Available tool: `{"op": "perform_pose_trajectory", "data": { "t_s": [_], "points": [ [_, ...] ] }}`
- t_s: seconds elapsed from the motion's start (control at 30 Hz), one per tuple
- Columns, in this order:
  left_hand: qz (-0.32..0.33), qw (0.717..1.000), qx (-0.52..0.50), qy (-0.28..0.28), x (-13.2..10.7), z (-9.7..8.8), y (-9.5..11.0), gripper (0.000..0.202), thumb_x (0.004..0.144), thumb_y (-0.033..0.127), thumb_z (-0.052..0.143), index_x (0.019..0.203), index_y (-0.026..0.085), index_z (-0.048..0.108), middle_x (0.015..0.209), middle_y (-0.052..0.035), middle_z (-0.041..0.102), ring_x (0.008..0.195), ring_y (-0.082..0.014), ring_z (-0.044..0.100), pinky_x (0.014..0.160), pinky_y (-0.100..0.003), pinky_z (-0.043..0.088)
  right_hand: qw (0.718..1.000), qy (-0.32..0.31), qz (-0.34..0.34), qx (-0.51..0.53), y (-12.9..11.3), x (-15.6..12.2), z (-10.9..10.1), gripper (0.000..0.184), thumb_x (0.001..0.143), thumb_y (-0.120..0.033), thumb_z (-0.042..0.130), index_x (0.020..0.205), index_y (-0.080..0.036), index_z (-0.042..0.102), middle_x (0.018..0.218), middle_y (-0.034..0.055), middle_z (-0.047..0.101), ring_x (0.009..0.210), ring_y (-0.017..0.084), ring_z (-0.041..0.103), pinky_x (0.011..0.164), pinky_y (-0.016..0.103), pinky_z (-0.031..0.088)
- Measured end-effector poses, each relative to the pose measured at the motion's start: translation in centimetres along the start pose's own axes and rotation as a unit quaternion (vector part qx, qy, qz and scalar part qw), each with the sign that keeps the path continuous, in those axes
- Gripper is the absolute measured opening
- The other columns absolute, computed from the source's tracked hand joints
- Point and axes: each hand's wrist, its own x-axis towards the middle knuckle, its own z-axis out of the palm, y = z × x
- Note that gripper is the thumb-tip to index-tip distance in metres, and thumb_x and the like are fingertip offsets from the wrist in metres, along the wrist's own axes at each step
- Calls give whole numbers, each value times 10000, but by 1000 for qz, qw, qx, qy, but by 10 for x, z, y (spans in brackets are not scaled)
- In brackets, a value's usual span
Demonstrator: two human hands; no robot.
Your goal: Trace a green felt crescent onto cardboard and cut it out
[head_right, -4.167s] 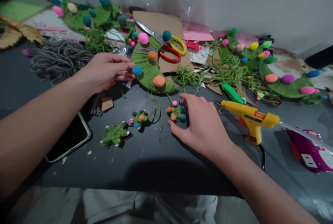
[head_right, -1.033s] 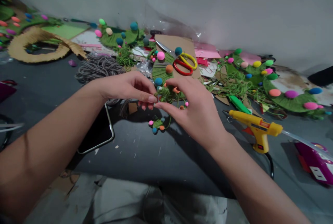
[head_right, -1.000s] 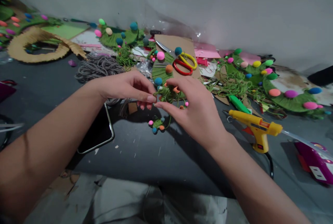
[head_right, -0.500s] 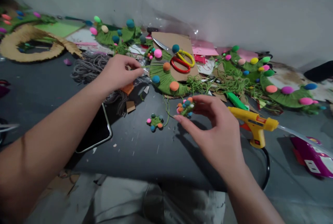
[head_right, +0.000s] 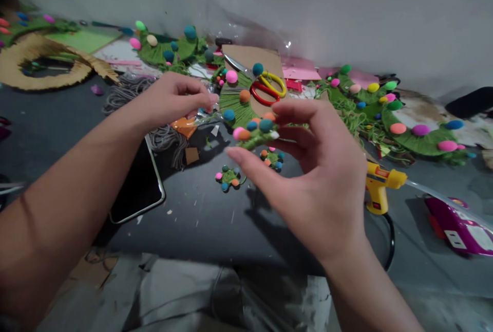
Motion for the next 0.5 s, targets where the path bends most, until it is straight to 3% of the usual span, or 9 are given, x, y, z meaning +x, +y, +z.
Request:
{"op": "perform_pose_trajectory", "data": {
  "t_s": [0.17, 0.3, 0.5],
  "points": [
    [-19, 998, -58, -7, 3, 4, -8, 254, 868, 362, 703, 696, 178, 670, 574, 20, 486, 562, -103, 404, 564, -285, 301, 1000, -14, -27, -2, -30, 6, 25, 427, 825, -294, 905, 1184, -305, 675, 1272, 27, 696, 1178, 267, 738, 954, 442, 680],
    [-34, 996, -88, 4, 9, 8, -20, 215, 843, 281, 697, 667, 164, 657, 613, 4, 536, 576, -103, 464, 573, -271, 346, 1000, -1, -29, -3, -38, 8, 41, 394, 860, -303, 876, 1190, -307, 659, 1297, 30, 686, 1133, 248, 746, 929, 430, 678],
    [-76, 993, -83, 20, 11, 10, -23, 140, 845, 208, 684, 723, 142, 705, 607, 9, 555, 540, -87, 449, 583, -264, 365, 999, 30, 20, 0, -31, -29, 71, 490, 846, -404, 882, 1241, -265, 628, 1173, 61, 697, 1029, 234, 726, 860, 407, 661]
  ]
}}
